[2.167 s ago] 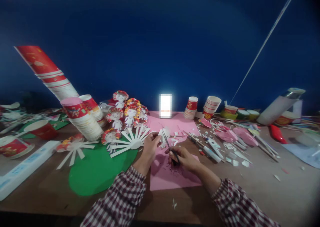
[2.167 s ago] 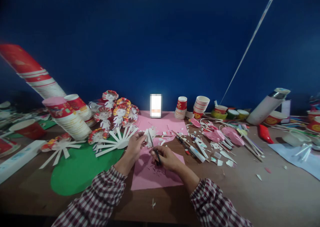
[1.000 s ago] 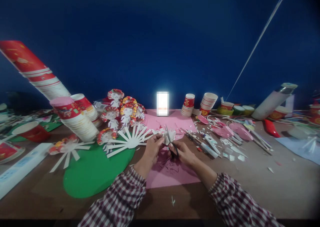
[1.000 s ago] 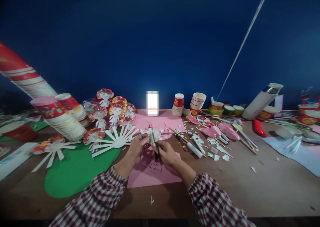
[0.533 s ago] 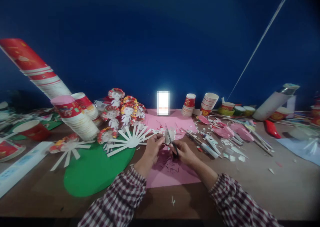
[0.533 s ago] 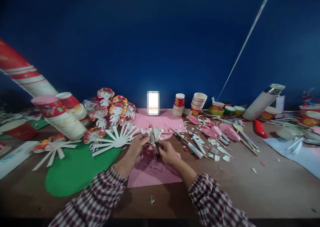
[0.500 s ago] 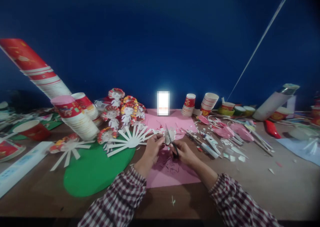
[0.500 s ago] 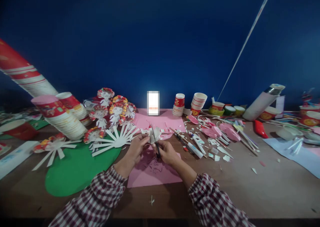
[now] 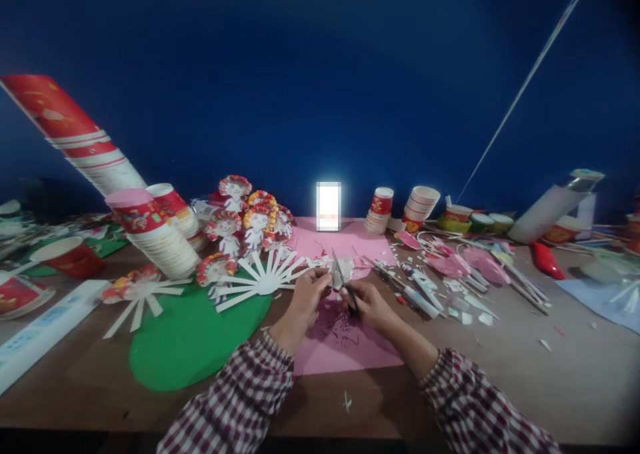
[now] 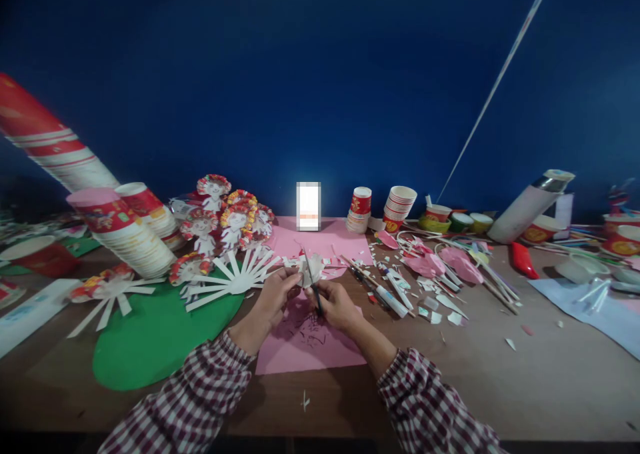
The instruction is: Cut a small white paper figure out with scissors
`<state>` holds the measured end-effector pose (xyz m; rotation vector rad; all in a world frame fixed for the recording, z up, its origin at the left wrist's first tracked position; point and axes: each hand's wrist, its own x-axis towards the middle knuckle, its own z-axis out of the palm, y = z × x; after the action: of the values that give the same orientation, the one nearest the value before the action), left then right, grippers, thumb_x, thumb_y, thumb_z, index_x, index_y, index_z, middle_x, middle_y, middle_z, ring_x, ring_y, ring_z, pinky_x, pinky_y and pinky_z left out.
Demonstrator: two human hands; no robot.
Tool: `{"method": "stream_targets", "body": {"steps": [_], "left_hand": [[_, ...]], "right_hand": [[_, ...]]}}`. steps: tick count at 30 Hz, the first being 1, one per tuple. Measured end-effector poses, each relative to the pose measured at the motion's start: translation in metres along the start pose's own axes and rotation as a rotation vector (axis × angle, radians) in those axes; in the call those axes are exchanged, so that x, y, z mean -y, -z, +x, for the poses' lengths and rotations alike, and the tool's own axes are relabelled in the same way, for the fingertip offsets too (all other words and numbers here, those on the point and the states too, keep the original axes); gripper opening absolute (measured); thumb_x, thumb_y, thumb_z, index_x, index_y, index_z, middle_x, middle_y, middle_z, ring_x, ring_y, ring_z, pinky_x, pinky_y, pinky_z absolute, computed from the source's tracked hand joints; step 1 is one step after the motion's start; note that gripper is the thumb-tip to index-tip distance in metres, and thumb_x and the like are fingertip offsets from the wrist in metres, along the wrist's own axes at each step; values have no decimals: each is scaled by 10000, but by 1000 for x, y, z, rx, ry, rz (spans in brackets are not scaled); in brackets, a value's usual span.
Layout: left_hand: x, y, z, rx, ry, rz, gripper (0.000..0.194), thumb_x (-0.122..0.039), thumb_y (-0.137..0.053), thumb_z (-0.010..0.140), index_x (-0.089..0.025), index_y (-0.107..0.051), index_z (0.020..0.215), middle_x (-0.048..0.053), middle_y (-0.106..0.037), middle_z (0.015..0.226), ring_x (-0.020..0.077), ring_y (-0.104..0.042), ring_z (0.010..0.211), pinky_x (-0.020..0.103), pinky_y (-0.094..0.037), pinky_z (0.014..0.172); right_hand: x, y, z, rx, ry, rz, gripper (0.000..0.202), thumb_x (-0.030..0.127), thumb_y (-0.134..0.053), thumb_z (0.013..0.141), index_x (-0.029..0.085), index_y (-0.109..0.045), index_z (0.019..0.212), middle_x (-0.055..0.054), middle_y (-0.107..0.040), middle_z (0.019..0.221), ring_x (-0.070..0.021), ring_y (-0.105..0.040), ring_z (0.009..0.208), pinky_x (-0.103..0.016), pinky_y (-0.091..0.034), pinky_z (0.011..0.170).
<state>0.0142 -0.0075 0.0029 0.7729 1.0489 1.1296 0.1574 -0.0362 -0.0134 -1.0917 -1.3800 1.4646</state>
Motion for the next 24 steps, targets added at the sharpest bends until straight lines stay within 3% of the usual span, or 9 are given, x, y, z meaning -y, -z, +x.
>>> {"method": "stream_targets", "body": {"steps": [24], "left_hand": [[8,4,6,11,-33,25,240,-259,-713,589,-156,-587,765,-21,-576,585,107,-540,488,215,-400,452]], "right_hand": [[5,-1,-2,-8,-11,-21,362,506,-628,780,179,-506,686,58,-472,499,-73,-417,382,-195,-348,385]]}}
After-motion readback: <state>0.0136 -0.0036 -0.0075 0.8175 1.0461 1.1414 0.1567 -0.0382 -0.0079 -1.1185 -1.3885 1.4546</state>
